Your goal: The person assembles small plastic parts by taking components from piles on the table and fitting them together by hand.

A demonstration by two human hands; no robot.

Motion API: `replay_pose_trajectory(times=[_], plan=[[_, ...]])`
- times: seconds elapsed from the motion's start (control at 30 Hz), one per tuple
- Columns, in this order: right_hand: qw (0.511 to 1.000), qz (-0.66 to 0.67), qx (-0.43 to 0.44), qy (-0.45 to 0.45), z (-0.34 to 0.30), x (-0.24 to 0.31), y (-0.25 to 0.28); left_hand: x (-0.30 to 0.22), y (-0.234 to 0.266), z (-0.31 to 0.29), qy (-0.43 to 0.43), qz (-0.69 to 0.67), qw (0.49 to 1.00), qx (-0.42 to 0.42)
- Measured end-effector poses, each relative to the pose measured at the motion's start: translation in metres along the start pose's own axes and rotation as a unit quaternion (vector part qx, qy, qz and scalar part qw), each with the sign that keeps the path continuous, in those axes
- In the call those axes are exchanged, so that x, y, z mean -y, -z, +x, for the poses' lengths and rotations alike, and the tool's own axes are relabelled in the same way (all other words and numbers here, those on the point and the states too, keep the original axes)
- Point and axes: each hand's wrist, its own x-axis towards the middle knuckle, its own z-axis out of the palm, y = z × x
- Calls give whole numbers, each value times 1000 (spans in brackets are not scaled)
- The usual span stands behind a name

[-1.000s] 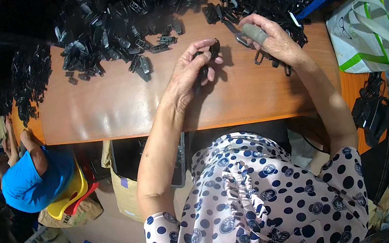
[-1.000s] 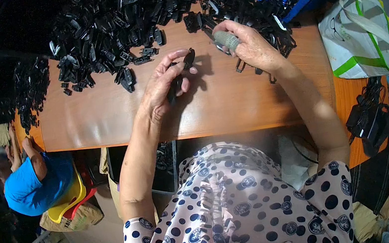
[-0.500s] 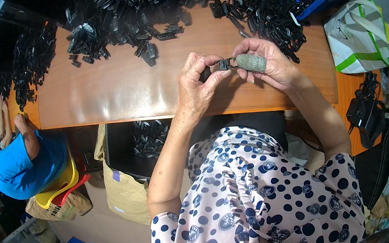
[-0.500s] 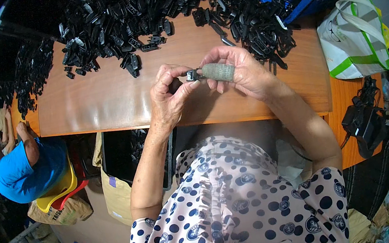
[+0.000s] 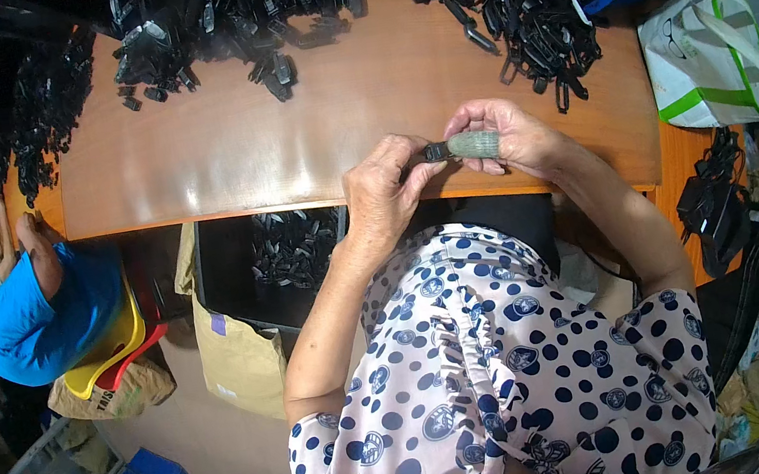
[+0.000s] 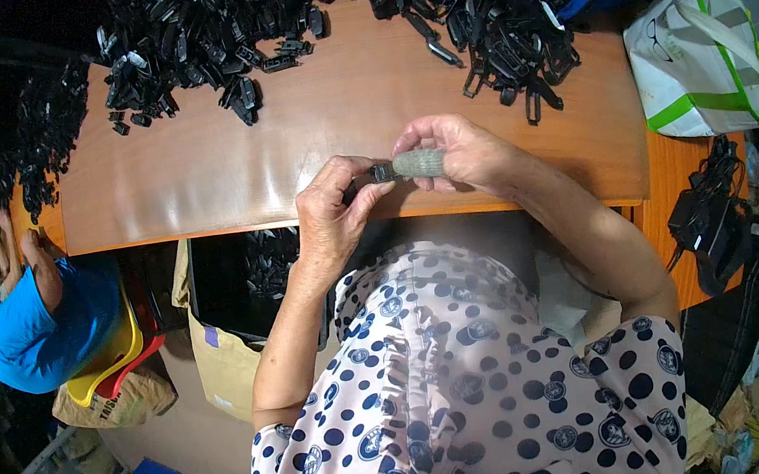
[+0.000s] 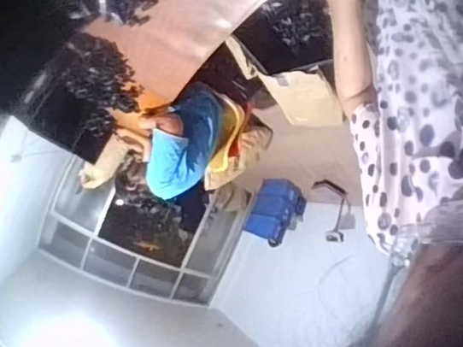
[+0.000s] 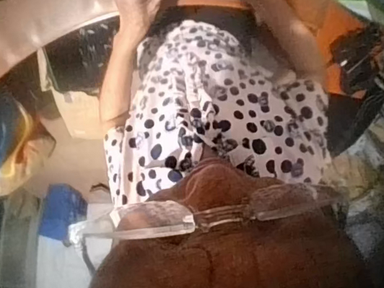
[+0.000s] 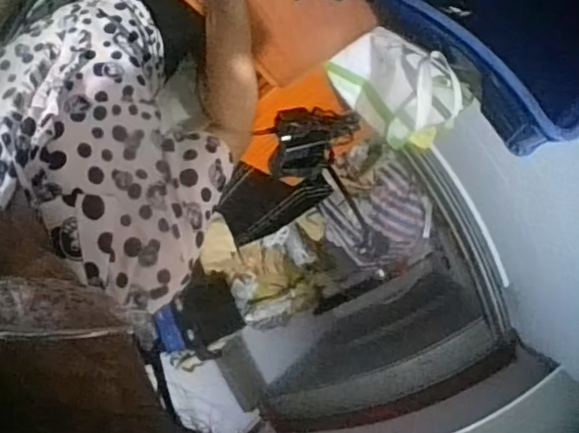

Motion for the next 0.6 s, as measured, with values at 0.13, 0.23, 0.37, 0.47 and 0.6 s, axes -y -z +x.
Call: replay_pose_trajectory(times=[0.13,0.23,0.37,0.47,0.6], plan=[[997,-34,-34,-59,8,-11,0,9,-8,-7,14,33,999,10],[995,-52,-37,-72,11,-10,-1,10,-9,-7,0,57,998,11],[989,-88,-37,-109,16,-8,0,16,-10,-8,-59,126,990,7],[994,-43,-23,-94,15,-20,1,13,-6,-9,-53,123,991,17],[980,130,40,-145,13,-13,-10,5,1,-15,-30,81,996,19]])
